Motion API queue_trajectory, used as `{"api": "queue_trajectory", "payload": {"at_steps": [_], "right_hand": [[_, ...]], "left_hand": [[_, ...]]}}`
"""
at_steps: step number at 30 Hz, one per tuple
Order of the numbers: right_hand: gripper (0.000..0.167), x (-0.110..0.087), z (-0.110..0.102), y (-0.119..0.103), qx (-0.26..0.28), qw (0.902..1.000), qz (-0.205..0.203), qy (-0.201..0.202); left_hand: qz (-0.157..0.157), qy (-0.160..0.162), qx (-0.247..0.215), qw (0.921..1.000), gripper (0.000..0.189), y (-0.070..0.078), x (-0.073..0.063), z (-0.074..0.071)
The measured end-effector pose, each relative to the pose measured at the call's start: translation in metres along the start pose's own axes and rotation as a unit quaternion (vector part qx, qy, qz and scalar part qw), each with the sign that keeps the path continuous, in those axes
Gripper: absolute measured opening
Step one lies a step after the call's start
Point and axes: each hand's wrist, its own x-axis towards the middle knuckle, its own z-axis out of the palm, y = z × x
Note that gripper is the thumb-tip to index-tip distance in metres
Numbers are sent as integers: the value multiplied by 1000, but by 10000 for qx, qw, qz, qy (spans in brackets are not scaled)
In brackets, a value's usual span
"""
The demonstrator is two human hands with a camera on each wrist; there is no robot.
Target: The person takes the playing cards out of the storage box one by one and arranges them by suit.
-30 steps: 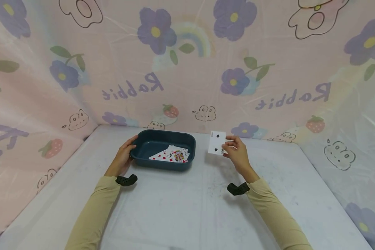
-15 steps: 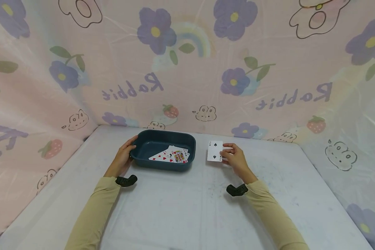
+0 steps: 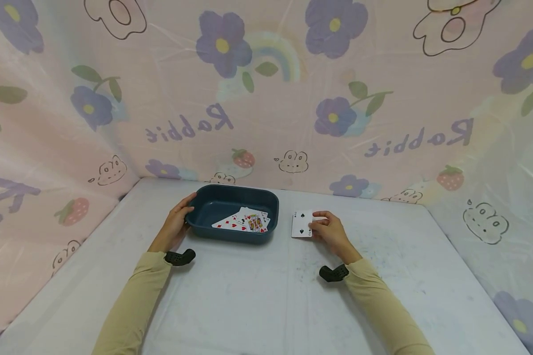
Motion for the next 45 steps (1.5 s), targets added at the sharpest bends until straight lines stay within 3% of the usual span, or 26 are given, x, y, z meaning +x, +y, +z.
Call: {"api": "queue_trajectory", "payload": {"at_steps": [5, 11, 18, 26, 45], "right_hand": [[41, 2, -1, 3, -92, 10000, 30, 7], [39, 3, -3, 5, -562, 9983, -18, 130], [38, 1, -3, 3, -1246, 9917, -275, 141], [34, -1, -2, 3, -1607, 9860, -418, 160], [32, -2, -6, 3, -1493, 9871, -446, 363]], "left_hand": [[16, -22, 32, 10000, 51, 1, -1, 1], [30, -43, 67, 10000, 51, 2, -1, 1], [52, -69, 5, 10000, 51, 2, 0, 2], [42, -19, 205, 9998, 52, 2, 0, 2], [30, -28, 122, 9999, 52, 0, -2, 1]]}}
